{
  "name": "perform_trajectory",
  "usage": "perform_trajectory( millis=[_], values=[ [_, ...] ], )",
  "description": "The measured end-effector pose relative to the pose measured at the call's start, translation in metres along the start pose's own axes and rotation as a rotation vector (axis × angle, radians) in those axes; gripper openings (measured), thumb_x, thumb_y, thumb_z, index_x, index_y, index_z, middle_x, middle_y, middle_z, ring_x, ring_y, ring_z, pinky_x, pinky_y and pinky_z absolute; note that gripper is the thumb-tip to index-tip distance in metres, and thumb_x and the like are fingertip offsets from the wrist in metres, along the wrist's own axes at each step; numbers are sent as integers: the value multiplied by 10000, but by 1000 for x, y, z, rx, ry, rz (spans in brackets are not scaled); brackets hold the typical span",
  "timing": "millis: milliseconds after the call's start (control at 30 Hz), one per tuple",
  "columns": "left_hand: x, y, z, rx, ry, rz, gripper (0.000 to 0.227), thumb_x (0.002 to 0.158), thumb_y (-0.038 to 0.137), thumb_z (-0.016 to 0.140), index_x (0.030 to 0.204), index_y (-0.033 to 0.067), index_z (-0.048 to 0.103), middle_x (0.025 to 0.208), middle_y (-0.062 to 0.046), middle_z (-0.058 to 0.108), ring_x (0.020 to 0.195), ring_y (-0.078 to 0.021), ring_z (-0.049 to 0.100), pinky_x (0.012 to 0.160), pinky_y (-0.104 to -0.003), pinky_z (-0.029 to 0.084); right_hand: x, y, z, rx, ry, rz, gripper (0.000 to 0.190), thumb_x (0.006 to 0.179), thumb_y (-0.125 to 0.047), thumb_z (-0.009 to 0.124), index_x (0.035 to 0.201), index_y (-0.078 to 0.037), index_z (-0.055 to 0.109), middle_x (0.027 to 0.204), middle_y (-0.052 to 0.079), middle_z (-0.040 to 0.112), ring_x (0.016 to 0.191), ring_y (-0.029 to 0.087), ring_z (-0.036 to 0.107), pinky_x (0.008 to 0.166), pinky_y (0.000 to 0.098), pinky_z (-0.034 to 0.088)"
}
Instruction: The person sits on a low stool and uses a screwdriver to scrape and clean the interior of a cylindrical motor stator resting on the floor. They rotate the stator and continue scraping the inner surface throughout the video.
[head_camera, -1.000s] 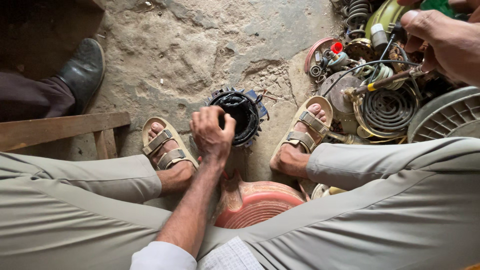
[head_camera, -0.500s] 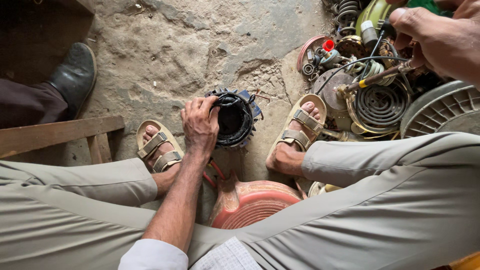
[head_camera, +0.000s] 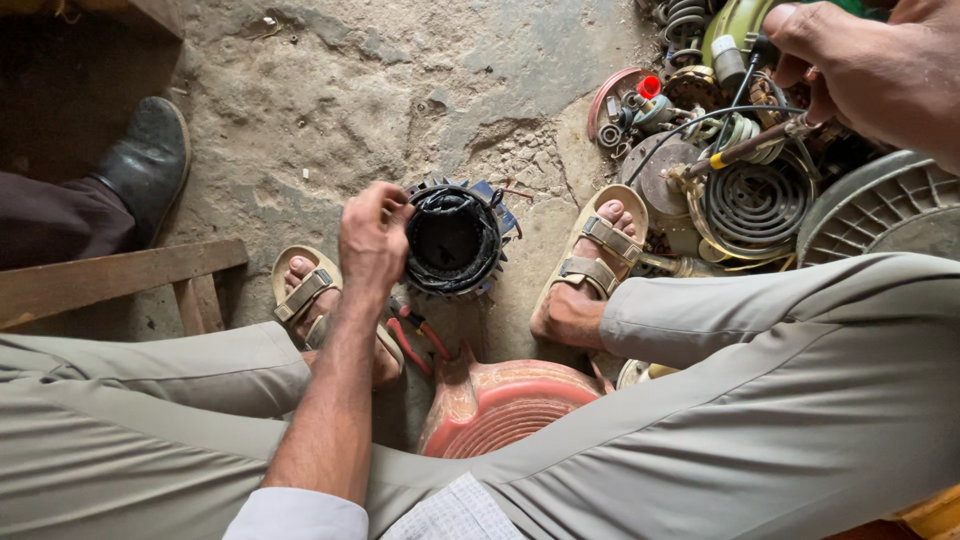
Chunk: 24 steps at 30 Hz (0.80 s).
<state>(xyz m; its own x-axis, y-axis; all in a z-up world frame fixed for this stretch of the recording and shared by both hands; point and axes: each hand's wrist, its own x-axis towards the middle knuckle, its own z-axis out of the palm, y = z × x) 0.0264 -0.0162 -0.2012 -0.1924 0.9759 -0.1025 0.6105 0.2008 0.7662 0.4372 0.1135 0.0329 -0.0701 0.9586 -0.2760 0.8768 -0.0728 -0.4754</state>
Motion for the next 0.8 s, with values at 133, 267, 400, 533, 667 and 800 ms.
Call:
perform_trajectory(
  millis=[133, 267, 400, 533, 667, 800],
  values=[
    [11, -5, -4, -190, 157, -55, 91, 968, 141, 685, 1043, 91, 674, 998, -54, 745, 945, -216, 728, 867, -409, 601, 1, 4, 0, -45, -2, -8, 496, 1134, -443, 516, 870, -57, 684, 590, 47, 584, 487, 117, 566, 443, 277, 431],
    [16, -2, -10, -167, 188, 62, 176, 1002, 164, 719, 1147, 68, 739, 1102, -91, 769, 1053, -232, 735, 946, -426, 564, 13, 25, 2, -29, -59, 25, 496, 1169, -440, 484, 909, -65, 681, 613, 69, 595, 501, 144, 571, 466, 289, 451],
    [9, 8, -12, -260, 153, -181, 364, 897, 194, 731, 1212, 66, 601, 1085, -97, 760, 1037, -243, 753, 930, -417, 595, 19, 37, 7, 30, -62, 22, 467, 1183, -439, 481, 976, -57, 654, 766, 34, 628, 580, 122, 573, 530, 289, 488],
    [5, 11, -4, 8, 310, 168, 595, 834, 173, 775, 1340, -81, 594, 1296, -231, 630, 1198, -339, 564, 964, -502, 456, 22, 34, 11, 28, -70, 77, 428, 1154, -429, 459, 1018, -68, 644, 778, 37, 624, 575, 127, 539, 534, 314, 479],
    [0, 17, 12, -3, 33, -115, 245, 952, 246, 661, 1105, 71, 737, 1140, -113, 670, 1094, -261, 580, 975, -447, 489, 31, 45, 13, 76, -95, 112, 404, 1153, -431, 447, 1052, -91, 639, 776, 28, 615, 567, 126, 525, 544, 323, 476],
    [-13, 24, 20, 152, 133, 65, 234, 914, 212, 684, 1051, 35, 755, 1081, -163, 643, 1081, -318, 549, 969, -470, 439, 33, 59, 12, 48, -108, 123, 452, 1166, -443, 438, 1037, -66, 652, 768, 56, 615, 571, 140, 542, 546, 325, 484]
  ],
)
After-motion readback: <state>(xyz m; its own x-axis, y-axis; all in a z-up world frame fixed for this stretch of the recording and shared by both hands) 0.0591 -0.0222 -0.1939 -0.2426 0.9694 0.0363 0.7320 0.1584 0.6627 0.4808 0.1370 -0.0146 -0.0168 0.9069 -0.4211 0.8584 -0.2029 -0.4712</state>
